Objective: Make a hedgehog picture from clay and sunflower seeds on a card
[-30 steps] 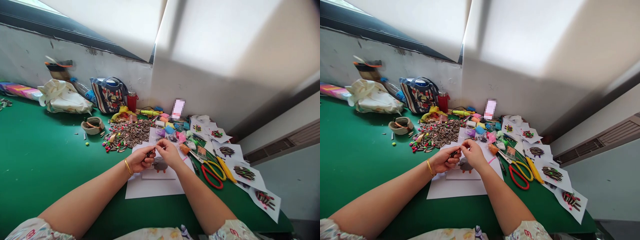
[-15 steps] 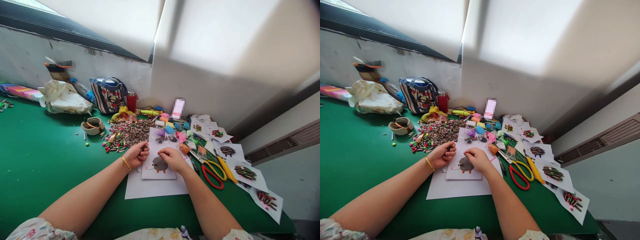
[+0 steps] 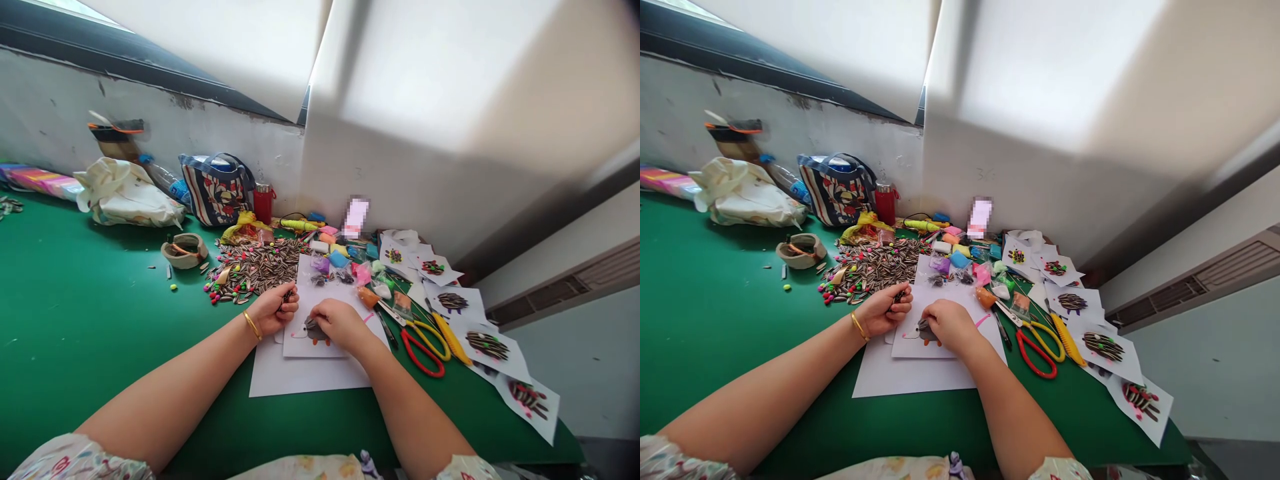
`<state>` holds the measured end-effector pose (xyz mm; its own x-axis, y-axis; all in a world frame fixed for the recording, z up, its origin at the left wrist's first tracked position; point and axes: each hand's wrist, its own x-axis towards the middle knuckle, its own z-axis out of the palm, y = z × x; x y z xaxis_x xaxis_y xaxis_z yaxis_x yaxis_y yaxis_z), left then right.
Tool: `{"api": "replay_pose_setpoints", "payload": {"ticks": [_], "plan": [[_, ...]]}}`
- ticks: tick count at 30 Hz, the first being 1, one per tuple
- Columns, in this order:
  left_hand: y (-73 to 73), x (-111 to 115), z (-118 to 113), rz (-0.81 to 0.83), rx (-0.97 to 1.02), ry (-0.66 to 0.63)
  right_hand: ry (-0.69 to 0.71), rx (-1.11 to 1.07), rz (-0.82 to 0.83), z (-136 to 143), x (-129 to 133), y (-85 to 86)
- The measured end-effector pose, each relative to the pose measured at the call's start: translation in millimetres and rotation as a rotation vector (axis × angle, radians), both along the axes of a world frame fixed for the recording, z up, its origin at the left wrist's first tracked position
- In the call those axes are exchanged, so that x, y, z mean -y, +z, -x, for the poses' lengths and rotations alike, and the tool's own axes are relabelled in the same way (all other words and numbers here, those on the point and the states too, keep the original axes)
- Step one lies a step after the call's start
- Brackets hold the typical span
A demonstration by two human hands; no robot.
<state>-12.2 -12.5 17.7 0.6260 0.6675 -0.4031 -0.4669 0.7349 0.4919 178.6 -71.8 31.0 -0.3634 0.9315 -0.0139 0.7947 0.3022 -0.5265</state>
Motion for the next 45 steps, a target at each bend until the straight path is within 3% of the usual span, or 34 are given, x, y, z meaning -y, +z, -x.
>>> {"api": "replay_pose_setpoints", "payload": {"ticks": [6, 45], "plan": [[0.8, 0.6, -0.4, -0.001, -0.009, 0.003, 0.054, 0.128, -0.156, 4.0, 2.9, 2.2], [0.5, -0.1, -1.2, -0.001, -0.022, 0.008, 0.168, 0.278, -0.205, 2.7, -0.2, -7.6]]}}
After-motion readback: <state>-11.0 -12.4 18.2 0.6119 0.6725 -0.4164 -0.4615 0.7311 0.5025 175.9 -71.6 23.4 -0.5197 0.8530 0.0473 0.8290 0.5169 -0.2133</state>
